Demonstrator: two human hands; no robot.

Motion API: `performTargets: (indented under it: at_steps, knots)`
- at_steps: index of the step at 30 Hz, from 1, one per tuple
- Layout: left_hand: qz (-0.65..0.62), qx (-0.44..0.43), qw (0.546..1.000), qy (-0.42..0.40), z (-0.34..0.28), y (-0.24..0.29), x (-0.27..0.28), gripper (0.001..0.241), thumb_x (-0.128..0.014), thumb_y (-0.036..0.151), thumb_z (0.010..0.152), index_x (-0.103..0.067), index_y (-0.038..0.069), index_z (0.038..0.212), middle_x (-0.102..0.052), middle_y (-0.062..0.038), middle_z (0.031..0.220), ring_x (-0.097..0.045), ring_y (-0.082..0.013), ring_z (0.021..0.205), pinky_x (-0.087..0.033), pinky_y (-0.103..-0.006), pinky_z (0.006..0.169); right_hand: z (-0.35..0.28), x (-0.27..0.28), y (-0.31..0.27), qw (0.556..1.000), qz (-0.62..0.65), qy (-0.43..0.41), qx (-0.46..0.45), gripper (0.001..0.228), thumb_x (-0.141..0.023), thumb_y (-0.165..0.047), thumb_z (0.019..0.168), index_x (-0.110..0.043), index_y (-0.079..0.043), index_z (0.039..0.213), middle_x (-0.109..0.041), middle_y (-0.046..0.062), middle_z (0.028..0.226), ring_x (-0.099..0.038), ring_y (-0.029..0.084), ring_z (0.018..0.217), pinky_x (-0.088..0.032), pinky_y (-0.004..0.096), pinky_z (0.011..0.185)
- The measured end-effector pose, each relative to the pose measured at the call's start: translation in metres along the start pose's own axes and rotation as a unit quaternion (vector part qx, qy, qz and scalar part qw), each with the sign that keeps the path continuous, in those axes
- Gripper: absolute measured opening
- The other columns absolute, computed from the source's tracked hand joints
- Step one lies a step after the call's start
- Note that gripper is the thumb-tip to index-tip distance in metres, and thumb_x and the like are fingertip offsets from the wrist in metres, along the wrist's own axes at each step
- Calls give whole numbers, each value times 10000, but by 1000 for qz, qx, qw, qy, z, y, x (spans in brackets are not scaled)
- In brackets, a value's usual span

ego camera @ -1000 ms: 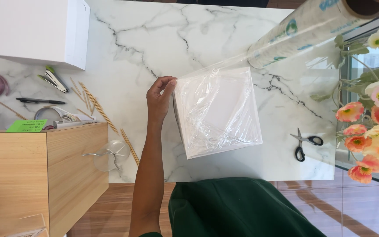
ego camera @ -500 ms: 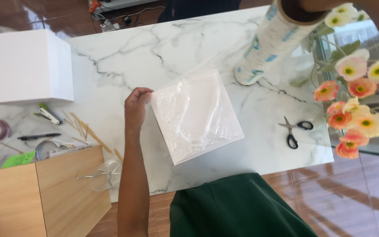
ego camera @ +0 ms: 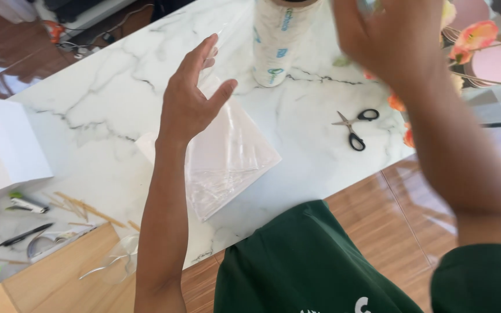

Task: The person places a cake inside a cardboard box, closes the box, and wraps the entire box in plastic cling film using a large roll and scissors.

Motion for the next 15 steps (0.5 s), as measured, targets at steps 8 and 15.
performTargets:
  at_steps: [8, 15]
  knots:
    - [21, -47, 996, 69, 4, 16, 3, 396, -760, 199, 1027, -643, 55, 1378, -725, -130, 1317, -729, -244, 1213, -576, -367, 1040, -238, -155, -11, 959, 135, -94, -231, 618, -813, -127, 732, -637, 53, 1296, -593, 264, 1331, -590, 433, 1121, -536, 484, 835]
    - [4, -53, 992, 114, 11, 10, 4, 334, -732, 198, 1042, -668, 48, 1334, -750, -118, 1275, -750, -226, 1187, -591, -352, 1030, -325, -212, 16, 870, 274, -99, -399, 493, -738, -102, 896, -625, -33, 1371, -618, 115, 1345, -592, 342, 1156, -529, 452, 934]
Point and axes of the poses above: each hand's wrist, its own z-axis towards the middle knuckle, its own x-axis out of the back of the hand, y = z × x, the point moved 10 cm from there along z, towards the middle knuckle
